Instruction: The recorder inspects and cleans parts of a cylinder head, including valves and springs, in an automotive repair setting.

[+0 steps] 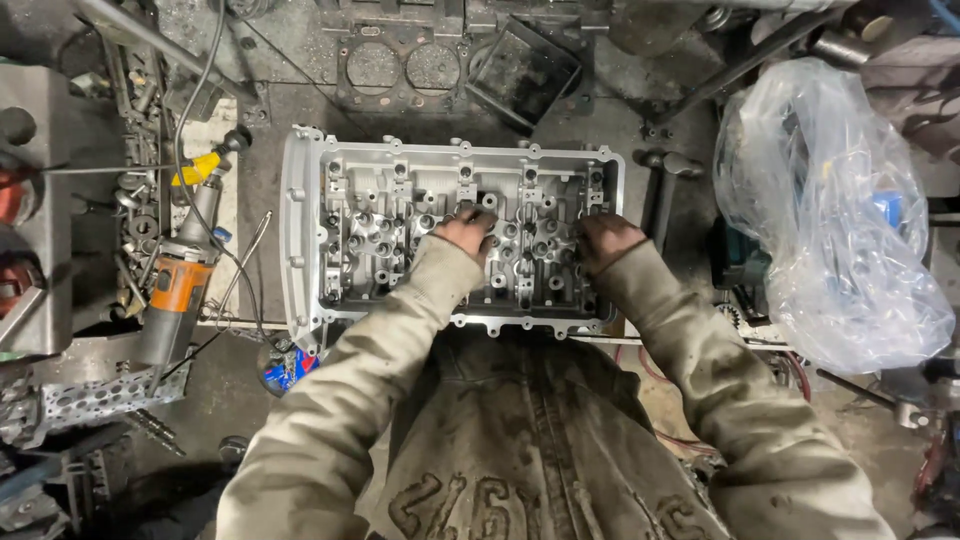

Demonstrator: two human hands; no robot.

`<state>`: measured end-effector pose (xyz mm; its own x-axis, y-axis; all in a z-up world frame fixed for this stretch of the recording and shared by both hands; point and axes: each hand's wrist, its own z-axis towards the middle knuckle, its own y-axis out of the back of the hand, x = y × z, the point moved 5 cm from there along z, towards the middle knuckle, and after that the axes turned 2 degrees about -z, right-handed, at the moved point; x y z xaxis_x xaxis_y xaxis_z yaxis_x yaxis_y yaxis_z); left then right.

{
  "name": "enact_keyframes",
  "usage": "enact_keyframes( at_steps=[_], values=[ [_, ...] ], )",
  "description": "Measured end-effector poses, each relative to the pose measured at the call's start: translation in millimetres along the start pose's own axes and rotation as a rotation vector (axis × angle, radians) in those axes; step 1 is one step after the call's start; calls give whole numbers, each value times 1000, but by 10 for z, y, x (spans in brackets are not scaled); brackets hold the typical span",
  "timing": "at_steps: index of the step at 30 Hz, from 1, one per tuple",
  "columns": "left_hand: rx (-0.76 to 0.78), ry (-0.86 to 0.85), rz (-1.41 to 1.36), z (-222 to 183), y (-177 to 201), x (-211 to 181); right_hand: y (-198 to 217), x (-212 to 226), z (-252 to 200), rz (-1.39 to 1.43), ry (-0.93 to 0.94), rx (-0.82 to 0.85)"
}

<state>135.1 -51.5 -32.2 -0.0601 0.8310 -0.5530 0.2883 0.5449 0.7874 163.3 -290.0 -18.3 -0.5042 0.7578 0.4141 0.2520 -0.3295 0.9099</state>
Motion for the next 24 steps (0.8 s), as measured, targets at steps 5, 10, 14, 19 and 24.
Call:
enact_keyframes(
  at_steps=[5, 10, 14, 19, 24],
  values=[
    [168, 81, 170, 154, -228, 123, 46, 143, 104, -311, 138, 111],
    [213, 38, 261, 317, -270, 162, -19, 45, 131, -342, 72, 133],
    [350, 32, 423, 411, -256, 141, -19, 141, 232, -492, 67, 232],
    [420, 8, 468, 385, -309, 180, -62, 150, 244, -498, -59, 360],
    [298, -67, 486, 351, -283, 100, -180, 135, 226, -604, 38, 371]
  ],
)
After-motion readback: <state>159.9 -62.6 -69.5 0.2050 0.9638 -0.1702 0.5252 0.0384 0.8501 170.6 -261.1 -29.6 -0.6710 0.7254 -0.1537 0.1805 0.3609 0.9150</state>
